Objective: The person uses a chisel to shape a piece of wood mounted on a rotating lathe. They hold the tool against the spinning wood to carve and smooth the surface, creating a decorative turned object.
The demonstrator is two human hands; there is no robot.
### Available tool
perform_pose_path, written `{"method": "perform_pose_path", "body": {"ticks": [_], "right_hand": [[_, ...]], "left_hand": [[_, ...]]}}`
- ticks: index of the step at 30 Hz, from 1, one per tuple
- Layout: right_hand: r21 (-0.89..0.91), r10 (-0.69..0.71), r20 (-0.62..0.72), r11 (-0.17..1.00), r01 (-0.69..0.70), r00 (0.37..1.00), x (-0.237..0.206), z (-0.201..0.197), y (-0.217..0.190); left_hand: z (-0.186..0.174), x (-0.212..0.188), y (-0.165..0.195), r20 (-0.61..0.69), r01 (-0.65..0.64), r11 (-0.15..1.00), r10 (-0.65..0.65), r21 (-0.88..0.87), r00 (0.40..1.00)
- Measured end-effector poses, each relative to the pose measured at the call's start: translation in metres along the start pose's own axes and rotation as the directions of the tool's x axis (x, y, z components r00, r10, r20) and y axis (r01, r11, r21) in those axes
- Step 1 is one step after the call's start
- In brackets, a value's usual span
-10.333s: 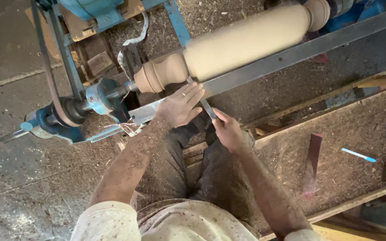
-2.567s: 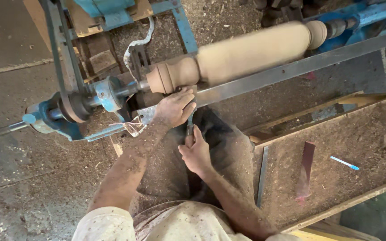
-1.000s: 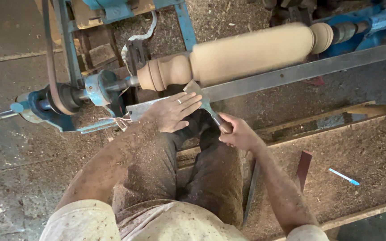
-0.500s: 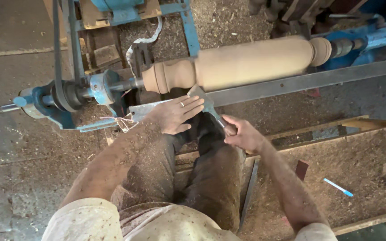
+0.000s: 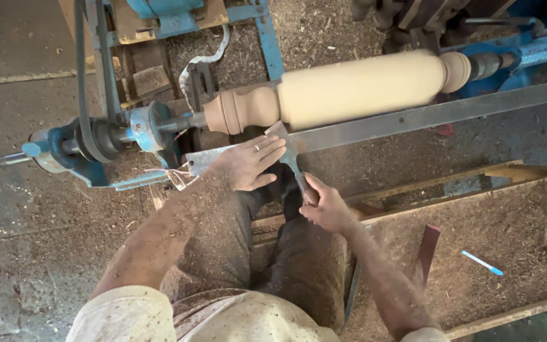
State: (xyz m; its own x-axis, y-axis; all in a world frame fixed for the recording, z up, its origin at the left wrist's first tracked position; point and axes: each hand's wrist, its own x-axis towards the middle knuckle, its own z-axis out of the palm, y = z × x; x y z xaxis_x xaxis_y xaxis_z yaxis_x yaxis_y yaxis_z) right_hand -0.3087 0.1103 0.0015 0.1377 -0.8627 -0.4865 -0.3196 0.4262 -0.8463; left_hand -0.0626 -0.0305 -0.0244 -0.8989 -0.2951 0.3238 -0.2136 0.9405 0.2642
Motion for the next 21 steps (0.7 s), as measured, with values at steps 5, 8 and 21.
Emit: {"method": "perform_pose_path", "body": {"ticks": [5,8,21], "right_hand": [[-0.255,0.040,-0.110,0.964,-0.067,0.993,-0.008,0.020,-0.008],[-0.325,0.000,-0.166,0.944,-0.055,0.986,-0.009,0.032,-0.007],[-0.018,-0.099,-0.273,0.995,0.098,0.957,-0.001,0.092,0.014]], "left_hand": [[-0.001,-0.001,0.001,-0.035,0.026,1.000,-0.026,-0.004,0.999],[-0.002,-0.002,0.002,-0.046,0.079,0.996,-0.081,-0.044,0.996],[-0.001,-0.006,0.003,-0.137,0.157,0.975,-0.178,-0.157,0.974]]}}
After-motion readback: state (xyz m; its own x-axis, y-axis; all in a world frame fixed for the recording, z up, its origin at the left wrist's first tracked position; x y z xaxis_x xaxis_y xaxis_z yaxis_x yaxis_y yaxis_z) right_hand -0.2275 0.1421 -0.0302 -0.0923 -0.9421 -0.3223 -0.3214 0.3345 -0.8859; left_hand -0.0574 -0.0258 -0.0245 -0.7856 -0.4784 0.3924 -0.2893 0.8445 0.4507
